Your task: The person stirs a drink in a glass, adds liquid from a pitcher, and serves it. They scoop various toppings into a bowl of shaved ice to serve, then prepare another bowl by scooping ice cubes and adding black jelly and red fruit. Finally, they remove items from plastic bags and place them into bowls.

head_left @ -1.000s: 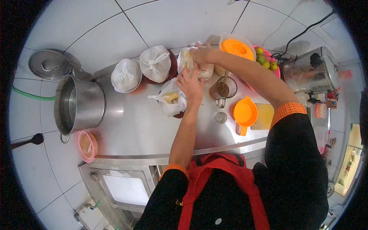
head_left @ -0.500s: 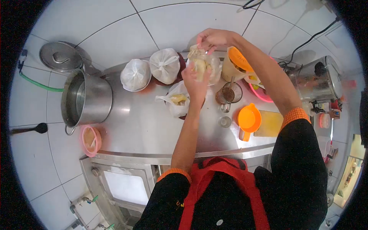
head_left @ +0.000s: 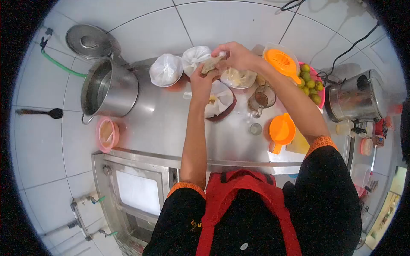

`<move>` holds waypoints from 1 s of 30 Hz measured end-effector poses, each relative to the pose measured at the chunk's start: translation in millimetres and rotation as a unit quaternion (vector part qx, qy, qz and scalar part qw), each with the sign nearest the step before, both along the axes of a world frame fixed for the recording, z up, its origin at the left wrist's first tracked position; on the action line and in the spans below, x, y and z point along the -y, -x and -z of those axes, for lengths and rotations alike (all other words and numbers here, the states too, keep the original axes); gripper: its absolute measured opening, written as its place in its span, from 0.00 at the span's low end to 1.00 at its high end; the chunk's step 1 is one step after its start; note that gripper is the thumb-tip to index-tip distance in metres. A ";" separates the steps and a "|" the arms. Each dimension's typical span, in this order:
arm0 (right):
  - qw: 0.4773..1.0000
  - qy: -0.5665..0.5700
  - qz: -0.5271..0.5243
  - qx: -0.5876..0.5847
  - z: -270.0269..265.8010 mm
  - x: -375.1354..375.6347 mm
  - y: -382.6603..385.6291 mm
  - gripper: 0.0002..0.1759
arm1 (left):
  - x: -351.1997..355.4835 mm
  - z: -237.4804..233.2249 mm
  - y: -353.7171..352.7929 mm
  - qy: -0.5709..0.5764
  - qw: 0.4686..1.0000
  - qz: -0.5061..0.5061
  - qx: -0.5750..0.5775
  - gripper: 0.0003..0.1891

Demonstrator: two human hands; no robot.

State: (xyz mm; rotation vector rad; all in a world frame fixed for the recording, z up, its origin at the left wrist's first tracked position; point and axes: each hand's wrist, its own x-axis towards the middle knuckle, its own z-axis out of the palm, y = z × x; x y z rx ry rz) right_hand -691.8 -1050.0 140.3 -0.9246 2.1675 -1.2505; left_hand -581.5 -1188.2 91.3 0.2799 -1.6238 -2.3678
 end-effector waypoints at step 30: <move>0.991 0.089 -0.061 -0.075 -0.2 22.2 -47.3 0.12 | 34.5 -27.4 -52.8 0.033 0.998 0.021 0.051 0.15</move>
